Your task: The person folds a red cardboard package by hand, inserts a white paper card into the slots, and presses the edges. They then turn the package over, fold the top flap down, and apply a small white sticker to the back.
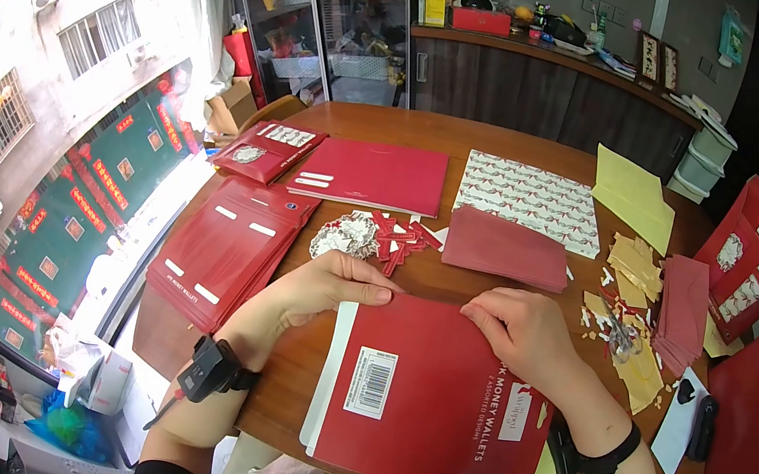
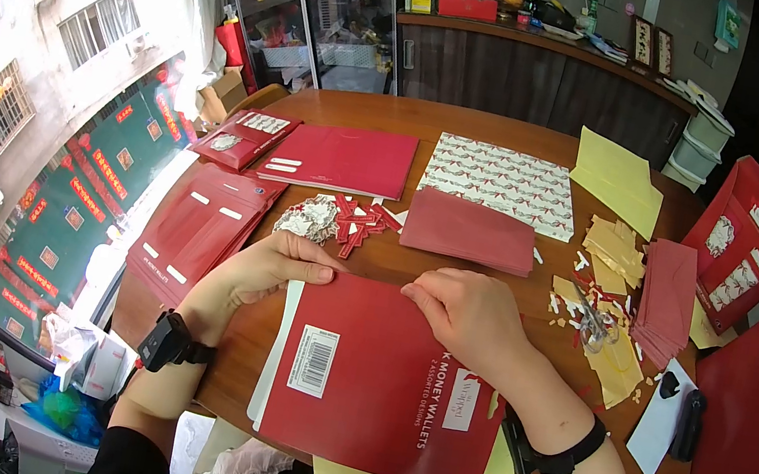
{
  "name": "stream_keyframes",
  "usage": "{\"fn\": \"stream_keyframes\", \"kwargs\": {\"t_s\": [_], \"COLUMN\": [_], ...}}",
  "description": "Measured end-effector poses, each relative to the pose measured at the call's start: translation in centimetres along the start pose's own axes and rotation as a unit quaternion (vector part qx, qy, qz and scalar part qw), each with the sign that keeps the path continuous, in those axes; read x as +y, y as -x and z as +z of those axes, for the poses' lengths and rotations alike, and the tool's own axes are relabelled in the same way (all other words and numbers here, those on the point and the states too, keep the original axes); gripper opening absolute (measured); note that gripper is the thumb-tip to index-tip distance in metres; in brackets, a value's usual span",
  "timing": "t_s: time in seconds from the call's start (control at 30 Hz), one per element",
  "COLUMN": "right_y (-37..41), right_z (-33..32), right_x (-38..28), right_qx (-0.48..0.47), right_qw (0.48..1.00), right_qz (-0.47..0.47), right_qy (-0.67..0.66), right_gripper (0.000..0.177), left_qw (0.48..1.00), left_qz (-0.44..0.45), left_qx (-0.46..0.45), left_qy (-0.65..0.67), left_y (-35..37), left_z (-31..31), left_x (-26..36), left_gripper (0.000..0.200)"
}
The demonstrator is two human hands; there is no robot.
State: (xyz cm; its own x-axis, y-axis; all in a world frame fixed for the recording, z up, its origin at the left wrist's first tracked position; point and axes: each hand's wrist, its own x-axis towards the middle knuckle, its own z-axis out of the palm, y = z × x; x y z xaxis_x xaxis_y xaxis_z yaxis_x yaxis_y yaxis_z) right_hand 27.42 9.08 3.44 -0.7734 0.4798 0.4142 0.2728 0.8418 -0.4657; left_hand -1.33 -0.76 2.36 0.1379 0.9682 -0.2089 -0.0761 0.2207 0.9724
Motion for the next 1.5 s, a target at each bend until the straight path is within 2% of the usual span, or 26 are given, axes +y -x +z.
{"fn": "stream_keyframes", "kwargs": {"t_s": [0.7, 0.77, 0.8, 0.87, 0.93, 1.0, 1.03, 1.1, 1.23, 1.27, 1.37, 1.5], "right_y": [0.0, -0.2, -0.5, -1.0, -0.8, -0.5, -0.5, -0.5, -0.7, -0.7, -0.7, -0.4], "right_z": [-0.1, -0.4, -0.5, -0.9, -1.5, -1.2, -0.9, -0.4, -0.7, -0.6, -0.1, 0.3], "right_x": [-0.1, -0.5, -0.6, -0.7, -0.8, 0.6, 0.7, 0.6, 0.2, 0.4, 0.8, 0.4], "right_qx": [-0.002, 0.094, 0.095, 0.276, 0.336, 0.373, 0.373, 0.383, 0.413, 0.414, 0.331, 0.294], "right_qw": [1.0, 0.995, 0.995, 0.959, 0.941, 0.924, 0.924, 0.882, 0.844, 0.844, 0.861, 0.893], "right_qz": [0.017, 0.022, 0.022, -0.046, -0.024, -0.05, -0.05, -0.056, -0.025, -0.025, -0.003, 0.006], "right_qy": [0.022, 0.007, 0.007, 0.049, -0.009, -0.064, -0.064, -0.27, -0.341, -0.341, -0.386, -0.342], "right_gripper": [0.02, 0.019, 0.019, 0.021, 0.026, 0.029, 0.029, 0.034, 0.037, 0.037, 0.04, 0.039], "left_qw": [0.998, 0.996, 0.993, 0.985, 0.972, 0.964, 0.952, 0.937, 0.921, 0.922, 0.911, 0.922], "left_qz": [0.007, 0.008, 0.021, 0.061, 0.091, 0.115, 0.122, 0.123, 0.114, 0.114, 0.109, 0.093], "left_qx": [0.05, 0.07, 0.093, 0.125, 0.178, 0.2, 0.221, 0.236, 0.246, 0.246, 0.239, 0.229], "left_qy": [0.036, 0.05, 0.069, 0.102, 0.125, 0.134, 0.171, 0.226, 0.279, 0.278, 0.317, 0.299], "left_y": [-0.2, -0.2, -0.1, -0.1, 0.1, 0.1, 0.0, -0.2, -0.4, -0.4, -0.8, -1.2], "left_z": [-0.1, -0.6, -1.2, -2.4, -3.4, -4.4, -4.8, -5.6, -6.3, -6.4, -6.8, -6.2], "left_x": [-0.2, -0.1, -0.1, 0.1, 0.5, 0.4, 0.3, 0.2, 0.1, 0.0, -0.5, -0.7], "left_gripper": [0.02, 0.02, 0.019, 0.019, 0.022, 0.026, 0.026, 0.028, 0.029, 0.029, 0.029, 0.029]}}
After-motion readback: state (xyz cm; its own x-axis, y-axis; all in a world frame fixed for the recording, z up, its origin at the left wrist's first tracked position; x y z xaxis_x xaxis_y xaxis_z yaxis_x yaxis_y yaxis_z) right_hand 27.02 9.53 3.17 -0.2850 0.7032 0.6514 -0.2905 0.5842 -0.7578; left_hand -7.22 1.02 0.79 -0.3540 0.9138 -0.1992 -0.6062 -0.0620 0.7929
